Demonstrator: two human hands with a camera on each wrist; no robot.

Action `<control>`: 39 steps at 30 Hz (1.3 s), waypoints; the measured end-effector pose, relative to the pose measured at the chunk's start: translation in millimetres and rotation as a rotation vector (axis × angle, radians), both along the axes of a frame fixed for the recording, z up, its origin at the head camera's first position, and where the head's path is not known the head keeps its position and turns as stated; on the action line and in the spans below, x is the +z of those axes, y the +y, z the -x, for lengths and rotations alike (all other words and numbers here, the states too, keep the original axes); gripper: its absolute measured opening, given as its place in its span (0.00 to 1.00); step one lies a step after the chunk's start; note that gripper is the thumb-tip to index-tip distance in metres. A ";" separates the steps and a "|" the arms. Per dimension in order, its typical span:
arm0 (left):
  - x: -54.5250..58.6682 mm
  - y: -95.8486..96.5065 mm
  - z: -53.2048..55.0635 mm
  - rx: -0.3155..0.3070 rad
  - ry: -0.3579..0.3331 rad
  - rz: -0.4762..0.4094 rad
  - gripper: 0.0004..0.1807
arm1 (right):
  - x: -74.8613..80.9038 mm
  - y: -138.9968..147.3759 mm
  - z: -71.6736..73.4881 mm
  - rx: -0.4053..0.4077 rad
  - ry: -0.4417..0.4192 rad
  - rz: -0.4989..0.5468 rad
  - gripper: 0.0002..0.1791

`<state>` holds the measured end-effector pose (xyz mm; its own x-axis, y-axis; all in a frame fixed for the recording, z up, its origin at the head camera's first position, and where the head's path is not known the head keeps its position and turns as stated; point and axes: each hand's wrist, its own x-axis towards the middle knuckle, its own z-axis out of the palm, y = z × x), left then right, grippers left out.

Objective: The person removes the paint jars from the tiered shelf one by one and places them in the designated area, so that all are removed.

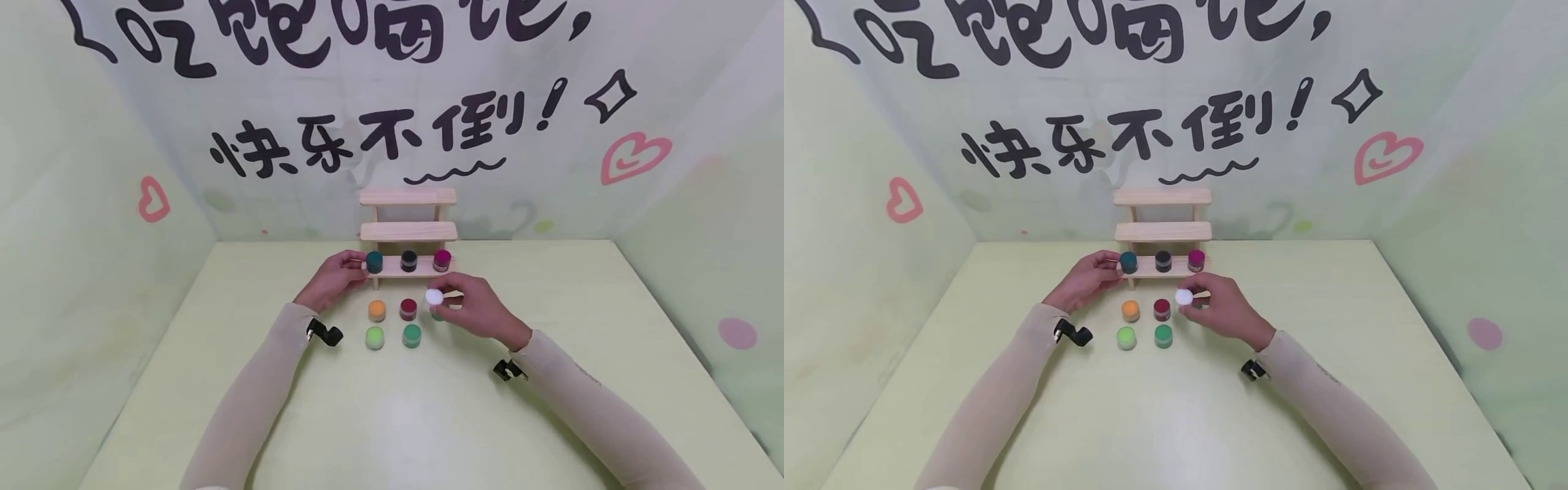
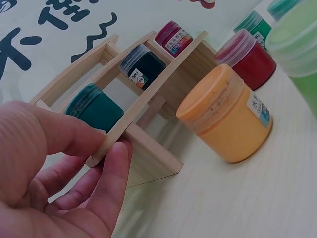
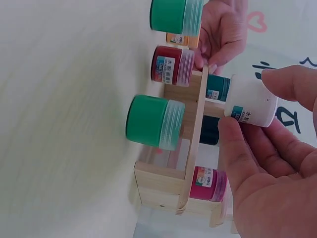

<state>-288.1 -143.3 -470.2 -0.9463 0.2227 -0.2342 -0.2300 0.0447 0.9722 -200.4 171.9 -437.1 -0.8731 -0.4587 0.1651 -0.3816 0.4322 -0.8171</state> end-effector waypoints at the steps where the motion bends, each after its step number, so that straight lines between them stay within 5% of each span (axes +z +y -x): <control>1: -0.4 0.2 1.1 -0.004 0.000 0.008 0.22 | -0.1 0.7 -1.8 0.005 0.001 -0.003 0.19; 13: 3.1 0.6 3.8 -0.021 -0.009 0.041 0.22 | -4.5 14.1 -20.8 0.028 -0.063 -0.045 0.18; 20: 4.6 0.3 2.7 -0.019 0.004 0.043 0.22 | -10.0 16.8 -22.6 0.060 -0.103 -0.034 0.15; 31: 3.0 -2.3 -0.4 -0.025 -0.005 0.054 0.21 | -17.5 21.0 -26.1 0.066 -0.146 -0.156 0.16; 39: 5.9 -2.2 -2.0 -0.037 0.006 0.045 0.21 | -19.1 19.8 -26.9 0.056 -0.110 -0.207 0.18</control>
<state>-286.0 -145.5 -464.3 -0.9390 0.2472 -0.2390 -0.2215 0.0969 0.9703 -173.5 191.7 -456.1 -0.8530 -0.5210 -0.0322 -0.3230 0.5752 -0.7516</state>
